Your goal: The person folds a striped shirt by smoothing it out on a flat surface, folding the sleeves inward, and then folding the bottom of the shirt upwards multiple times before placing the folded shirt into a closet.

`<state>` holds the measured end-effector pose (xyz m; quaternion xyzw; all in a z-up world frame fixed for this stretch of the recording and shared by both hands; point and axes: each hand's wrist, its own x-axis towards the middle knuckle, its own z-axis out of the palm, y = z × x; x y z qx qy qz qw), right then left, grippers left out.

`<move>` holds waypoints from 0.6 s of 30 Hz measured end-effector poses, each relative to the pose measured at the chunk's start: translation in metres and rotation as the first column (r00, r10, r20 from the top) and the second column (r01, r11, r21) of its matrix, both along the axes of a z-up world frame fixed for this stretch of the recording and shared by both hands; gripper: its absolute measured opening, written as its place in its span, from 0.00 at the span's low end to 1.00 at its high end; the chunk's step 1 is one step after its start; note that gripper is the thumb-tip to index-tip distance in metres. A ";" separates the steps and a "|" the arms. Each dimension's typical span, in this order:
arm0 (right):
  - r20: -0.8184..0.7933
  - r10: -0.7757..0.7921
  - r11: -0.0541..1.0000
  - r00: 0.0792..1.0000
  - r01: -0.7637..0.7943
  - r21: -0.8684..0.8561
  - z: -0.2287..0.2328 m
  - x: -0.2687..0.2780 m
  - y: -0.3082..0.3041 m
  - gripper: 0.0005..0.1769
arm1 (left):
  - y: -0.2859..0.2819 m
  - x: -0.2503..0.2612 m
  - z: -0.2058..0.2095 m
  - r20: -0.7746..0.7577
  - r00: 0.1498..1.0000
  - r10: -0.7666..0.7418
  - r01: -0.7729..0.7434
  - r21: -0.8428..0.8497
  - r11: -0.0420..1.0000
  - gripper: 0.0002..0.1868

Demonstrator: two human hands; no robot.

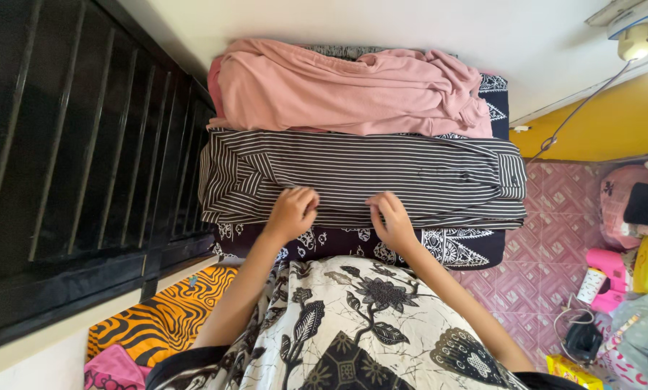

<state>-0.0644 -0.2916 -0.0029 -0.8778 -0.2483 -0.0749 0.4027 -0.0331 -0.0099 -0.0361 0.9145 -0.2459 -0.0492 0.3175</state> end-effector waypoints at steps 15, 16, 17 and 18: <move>-0.005 -0.462 0.673 0.887 0.347 -0.653 -0.019 0.005 -0.045 0.38 | 0.006 -0.007 -0.006 0.256 0.880 0.401 -0.470 0.338 0.815 0.49; 0.013 -0.491 0.659 0.871 0.381 -0.649 -0.018 0.000 -0.065 0.39 | 0.025 -0.007 -0.003 0.252 0.857 0.449 -0.514 0.389 0.764 0.48; 0.031 -0.549 0.646 0.836 0.447 -0.620 -0.018 -0.003 -0.086 0.38 | 0.039 -0.007 0.001 0.252 0.832 0.495 -0.554 0.438 0.708 0.47; 0.046 -0.604 0.629 0.795 0.511 -0.586 -0.020 -0.004 -0.101 0.38 | 0.049 -0.005 0.005 0.254 0.829 0.498 -0.557 0.440 0.704 0.47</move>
